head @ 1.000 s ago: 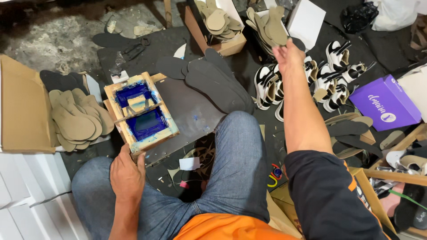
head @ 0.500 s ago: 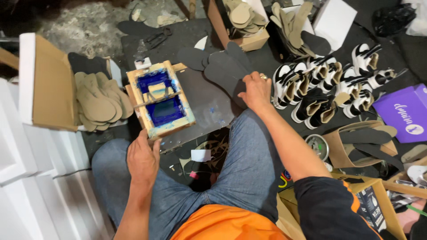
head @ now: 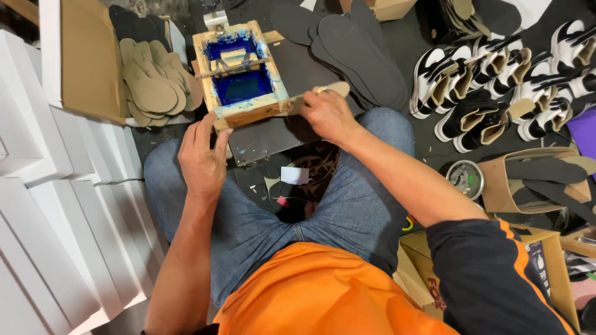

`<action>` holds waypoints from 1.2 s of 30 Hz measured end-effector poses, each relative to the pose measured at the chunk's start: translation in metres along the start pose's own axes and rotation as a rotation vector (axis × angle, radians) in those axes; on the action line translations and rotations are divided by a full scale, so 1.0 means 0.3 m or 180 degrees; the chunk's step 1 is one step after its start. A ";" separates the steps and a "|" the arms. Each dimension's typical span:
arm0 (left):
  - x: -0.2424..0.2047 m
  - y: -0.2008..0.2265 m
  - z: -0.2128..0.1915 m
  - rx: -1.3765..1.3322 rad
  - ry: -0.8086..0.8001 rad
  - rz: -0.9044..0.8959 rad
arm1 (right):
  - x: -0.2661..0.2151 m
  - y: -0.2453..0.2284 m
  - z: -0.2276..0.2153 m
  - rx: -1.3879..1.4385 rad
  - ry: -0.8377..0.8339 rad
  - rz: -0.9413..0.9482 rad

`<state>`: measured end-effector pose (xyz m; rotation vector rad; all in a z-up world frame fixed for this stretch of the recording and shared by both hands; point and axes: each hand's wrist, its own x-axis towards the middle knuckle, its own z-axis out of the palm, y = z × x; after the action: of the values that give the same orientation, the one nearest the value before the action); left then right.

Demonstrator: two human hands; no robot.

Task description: The person sits on the floor and uses a wooden frame with a roller to apply blue ink onto beige shoe insoles. They repeatedly pick up an insole, press it onto the inked roller, and place it on a nearby pile.

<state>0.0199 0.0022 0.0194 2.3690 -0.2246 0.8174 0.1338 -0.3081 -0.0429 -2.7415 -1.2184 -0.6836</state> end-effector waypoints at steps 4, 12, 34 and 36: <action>0.002 0.003 -0.003 0.0100 -0.0064 -0.0028 | 0.058 -0.018 0.045 -0.0043 0.0440 -0.0684; -0.001 -0.018 0.006 0.0123 -0.0182 -0.0061 | 0.067 -0.040 0.148 -0.0036 0.0540 -0.0696; 0.006 0.017 -0.025 0.0175 -0.0308 -0.0155 | 0.029 0.055 0.116 0.0160 0.0234 -0.0114; -0.002 0.023 -0.029 0.0234 -0.0301 -0.0125 | 0.067 0.062 0.009 0.0159 0.0189 0.0100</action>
<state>0.0127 0.0020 0.0279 2.4760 -0.1890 0.7071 0.1600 -0.3064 -0.0349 -2.6741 -1.1617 -0.7159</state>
